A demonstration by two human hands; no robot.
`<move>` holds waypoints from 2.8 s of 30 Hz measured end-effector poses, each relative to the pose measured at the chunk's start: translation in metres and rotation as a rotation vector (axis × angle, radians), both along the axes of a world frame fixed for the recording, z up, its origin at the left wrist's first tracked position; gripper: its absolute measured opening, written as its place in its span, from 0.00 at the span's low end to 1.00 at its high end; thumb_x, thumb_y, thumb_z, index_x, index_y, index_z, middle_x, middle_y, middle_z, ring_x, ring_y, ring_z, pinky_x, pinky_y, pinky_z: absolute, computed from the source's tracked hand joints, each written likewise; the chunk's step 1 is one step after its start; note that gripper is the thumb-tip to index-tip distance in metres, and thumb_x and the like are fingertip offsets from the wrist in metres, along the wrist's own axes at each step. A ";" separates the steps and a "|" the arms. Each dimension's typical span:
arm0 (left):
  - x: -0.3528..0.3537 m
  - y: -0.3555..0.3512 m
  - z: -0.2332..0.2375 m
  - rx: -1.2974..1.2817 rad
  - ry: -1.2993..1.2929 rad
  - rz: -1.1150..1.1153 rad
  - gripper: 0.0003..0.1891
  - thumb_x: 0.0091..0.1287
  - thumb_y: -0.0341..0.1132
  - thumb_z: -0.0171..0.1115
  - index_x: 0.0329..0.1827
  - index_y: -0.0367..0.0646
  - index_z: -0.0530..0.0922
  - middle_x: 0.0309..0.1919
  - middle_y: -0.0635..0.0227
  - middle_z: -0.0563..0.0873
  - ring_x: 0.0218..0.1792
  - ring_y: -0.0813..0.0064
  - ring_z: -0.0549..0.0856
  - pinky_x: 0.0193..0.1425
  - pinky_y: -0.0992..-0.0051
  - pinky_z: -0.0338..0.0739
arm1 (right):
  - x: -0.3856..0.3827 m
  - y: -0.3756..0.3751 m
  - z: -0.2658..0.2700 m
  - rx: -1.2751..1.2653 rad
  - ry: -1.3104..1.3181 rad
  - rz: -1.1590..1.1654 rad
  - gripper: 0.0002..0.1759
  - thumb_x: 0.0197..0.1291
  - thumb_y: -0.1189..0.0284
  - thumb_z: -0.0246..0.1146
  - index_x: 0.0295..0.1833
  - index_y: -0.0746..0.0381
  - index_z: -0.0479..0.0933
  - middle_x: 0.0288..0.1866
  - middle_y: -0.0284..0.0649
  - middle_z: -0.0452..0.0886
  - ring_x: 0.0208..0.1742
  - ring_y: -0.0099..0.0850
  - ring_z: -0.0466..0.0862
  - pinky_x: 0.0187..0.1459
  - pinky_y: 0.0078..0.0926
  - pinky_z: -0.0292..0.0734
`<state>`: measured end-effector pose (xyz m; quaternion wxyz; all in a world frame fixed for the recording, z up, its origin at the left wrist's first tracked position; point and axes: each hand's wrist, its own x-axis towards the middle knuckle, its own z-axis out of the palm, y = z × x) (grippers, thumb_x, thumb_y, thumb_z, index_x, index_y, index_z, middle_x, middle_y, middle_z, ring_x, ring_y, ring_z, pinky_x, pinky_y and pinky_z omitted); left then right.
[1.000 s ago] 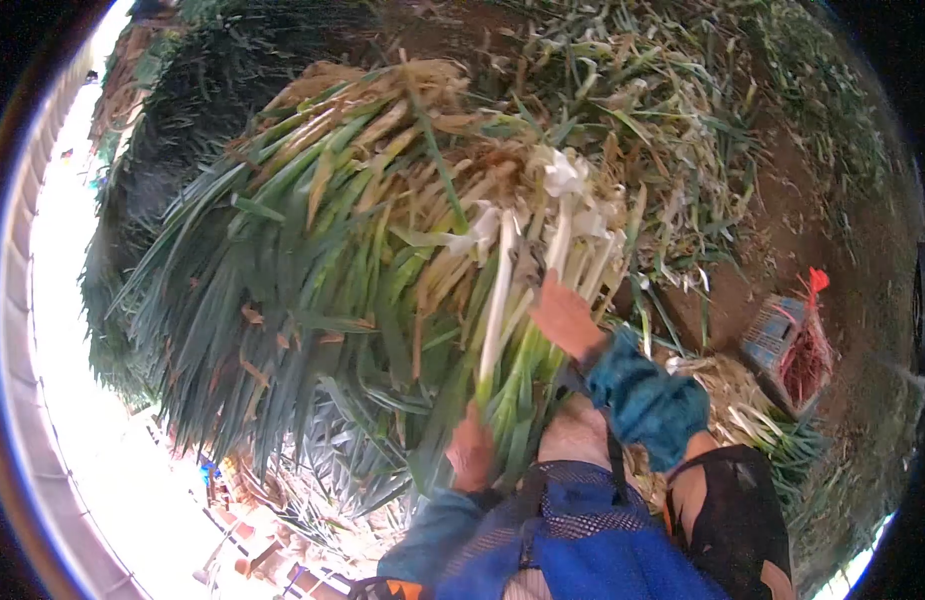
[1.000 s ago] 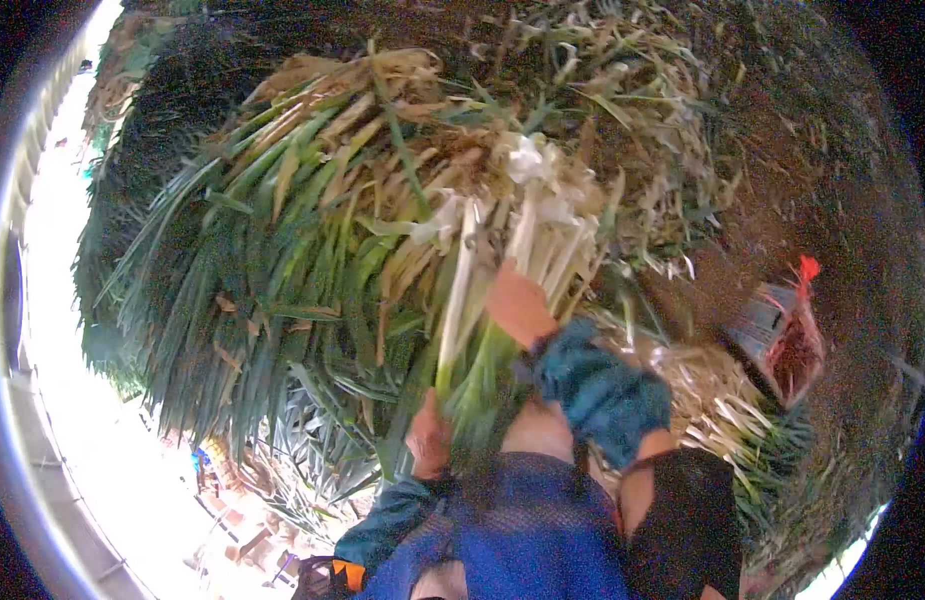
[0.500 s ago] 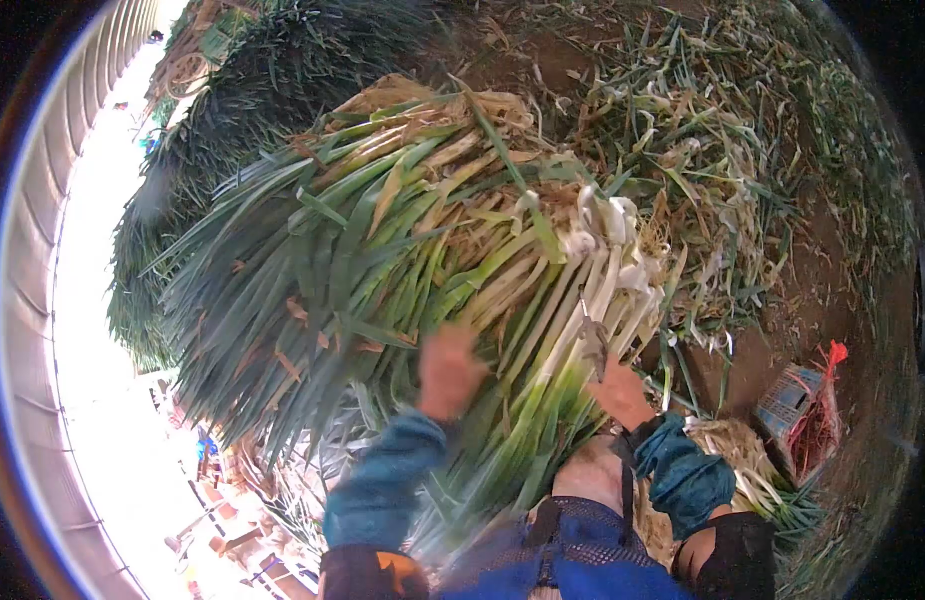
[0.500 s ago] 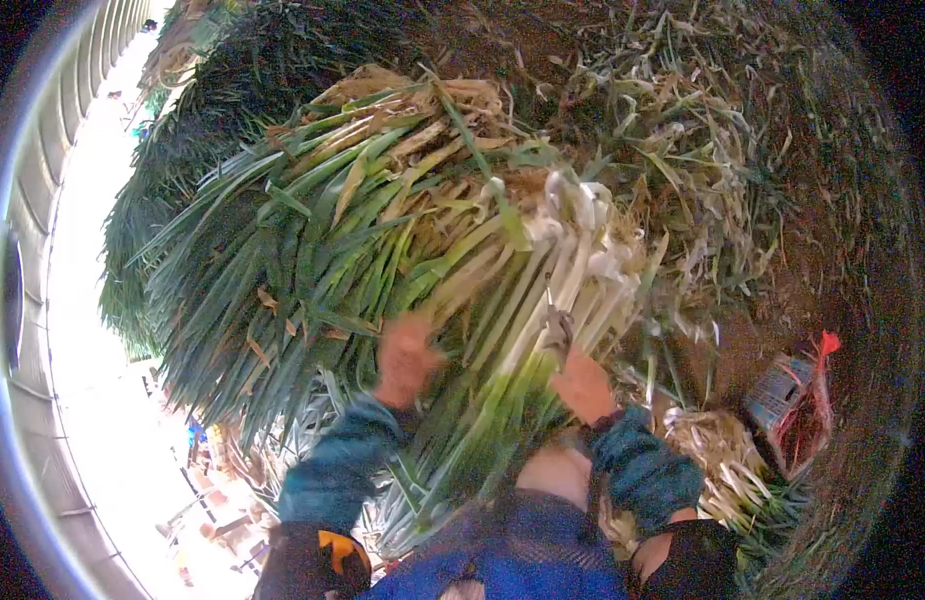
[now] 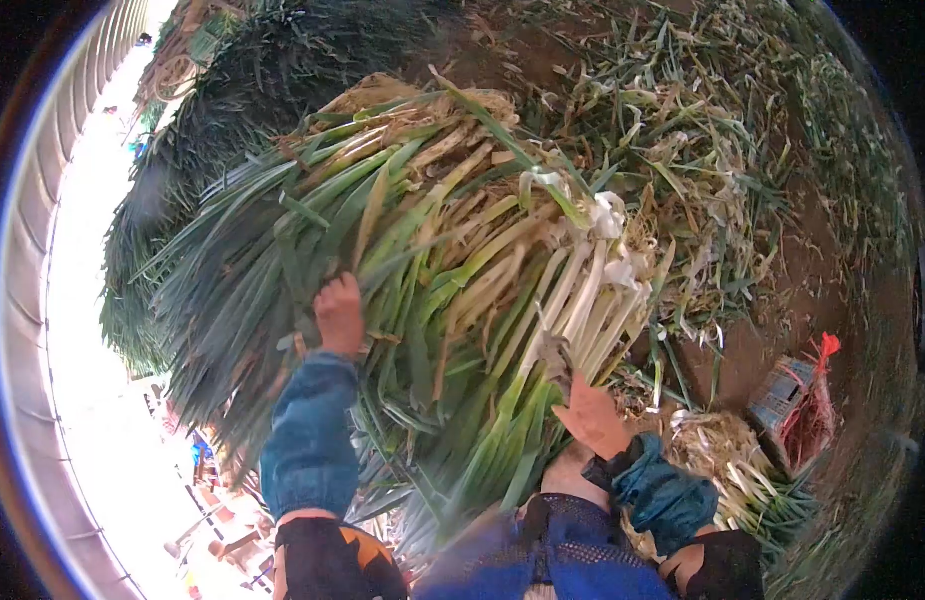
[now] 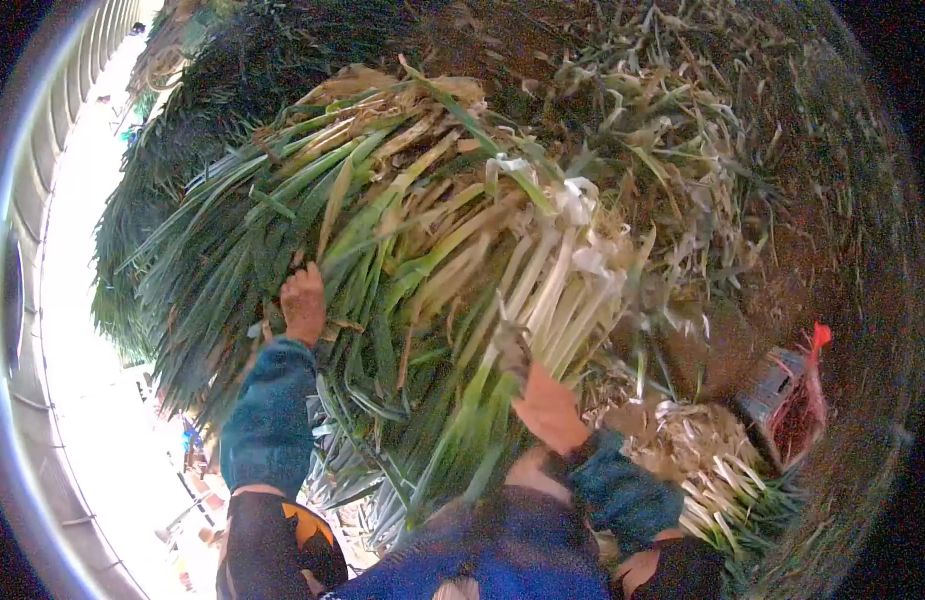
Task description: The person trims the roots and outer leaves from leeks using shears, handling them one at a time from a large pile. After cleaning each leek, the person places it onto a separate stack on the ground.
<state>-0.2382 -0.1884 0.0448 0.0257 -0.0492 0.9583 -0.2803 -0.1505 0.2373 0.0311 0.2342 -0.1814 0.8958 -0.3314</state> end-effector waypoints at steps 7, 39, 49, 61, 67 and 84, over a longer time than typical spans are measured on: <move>0.061 0.075 0.010 0.095 0.005 -0.154 0.19 0.54 0.29 0.54 0.51 0.38 0.73 0.29 0.67 0.73 0.33 0.68 0.75 0.40 0.70 0.69 | -0.011 -0.060 0.046 -0.034 -0.221 0.031 0.39 0.51 0.63 0.62 0.62 0.72 0.55 0.34 0.55 0.77 0.34 0.52 0.79 0.34 0.42 0.75; 0.124 0.203 0.029 1.145 -0.592 0.506 0.25 0.58 0.32 0.58 0.59 0.34 0.65 0.46 0.37 0.75 0.47 0.41 0.75 0.49 0.58 0.71 | -0.042 -0.050 -0.016 0.017 -0.232 0.003 0.42 0.52 0.63 0.61 0.66 0.74 0.51 0.33 0.54 0.77 0.35 0.51 0.78 0.33 0.40 0.74; -0.001 0.203 -0.110 0.755 -0.012 0.089 0.22 0.55 0.33 0.63 0.50 0.35 0.67 0.46 0.50 0.75 0.49 0.54 0.76 0.50 0.64 0.75 | -0.039 -0.033 -0.007 0.048 -0.254 -0.111 0.41 0.50 0.63 0.63 0.63 0.76 0.54 0.34 0.56 0.77 0.36 0.52 0.78 0.35 0.42 0.74; 0.084 0.196 -0.084 0.869 -0.471 0.319 0.16 0.55 0.41 0.55 0.41 0.40 0.72 0.33 0.49 0.83 0.37 0.47 0.82 0.41 0.53 0.74 | -0.034 -0.020 -0.029 -0.100 -0.023 -0.143 0.33 0.48 0.68 0.59 0.56 0.75 0.57 0.26 0.55 0.76 0.30 0.53 0.78 0.30 0.47 0.72; 0.114 0.196 -0.069 0.876 -0.498 0.418 0.15 0.55 0.41 0.58 0.39 0.41 0.71 0.31 0.47 0.82 0.36 0.46 0.81 0.40 0.52 0.74 | -0.015 -0.021 -0.022 0.007 -0.208 -0.080 0.29 0.49 0.68 0.58 0.54 0.73 0.58 0.28 0.55 0.77 0.31 0.54 0.79 0.31 0.49 0.73; 0.105 0.250 -0.099 1.230 -0.385 0.378 0.22 0.58 0.35 0.55 0.57 0.42 0.65 0.31 0.42 0.80 0.35 0.41 0.79 0.39 0.50 0.71 | 0.006 0.032 0.024 0.045 -0.239 -0.193 0.31 0.51 0.65 0.58 0.57 0.70 0.57 0.27 0.58 0.76 0.32 0.56 0.78 0.32 0.46 0.74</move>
